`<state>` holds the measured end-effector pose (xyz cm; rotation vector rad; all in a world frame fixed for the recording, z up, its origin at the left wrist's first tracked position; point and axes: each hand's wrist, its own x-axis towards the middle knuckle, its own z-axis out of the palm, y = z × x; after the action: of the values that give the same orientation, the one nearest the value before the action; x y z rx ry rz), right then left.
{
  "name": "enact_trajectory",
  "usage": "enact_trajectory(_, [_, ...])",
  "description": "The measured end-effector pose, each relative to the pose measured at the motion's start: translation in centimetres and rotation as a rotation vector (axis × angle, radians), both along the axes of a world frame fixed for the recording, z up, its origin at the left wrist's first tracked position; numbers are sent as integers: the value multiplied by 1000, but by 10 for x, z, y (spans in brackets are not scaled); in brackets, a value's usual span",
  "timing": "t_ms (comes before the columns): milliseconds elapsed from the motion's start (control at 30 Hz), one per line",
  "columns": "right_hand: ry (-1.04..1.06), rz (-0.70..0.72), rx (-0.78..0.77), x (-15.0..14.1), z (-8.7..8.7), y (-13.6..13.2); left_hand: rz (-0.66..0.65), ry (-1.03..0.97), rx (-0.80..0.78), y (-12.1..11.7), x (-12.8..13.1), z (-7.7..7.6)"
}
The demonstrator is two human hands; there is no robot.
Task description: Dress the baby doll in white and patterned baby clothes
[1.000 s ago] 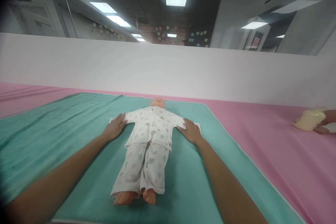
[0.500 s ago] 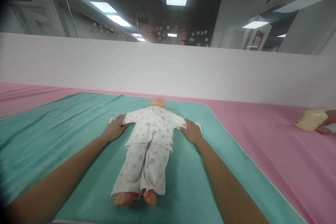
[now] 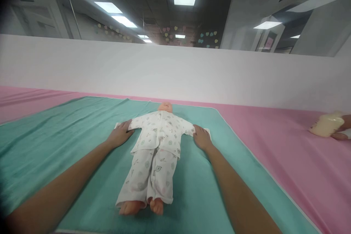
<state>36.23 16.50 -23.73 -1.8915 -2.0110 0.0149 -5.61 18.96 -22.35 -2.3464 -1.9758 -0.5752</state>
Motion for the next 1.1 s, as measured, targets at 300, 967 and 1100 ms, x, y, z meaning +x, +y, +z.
enact_trajectory(300, [7, 2, -2, -1, 1, 0, -4, -6, -7, 1, -1, 0])
enact_trajectory(967, [-11, 27, 32, 4, -3, 1, -32, -14, -9, 0, -1, 1])
enact_trajectory(1100, [-16, 32, 45, 5, -3, 1, -19, -5, -6, 0, -1, 0])
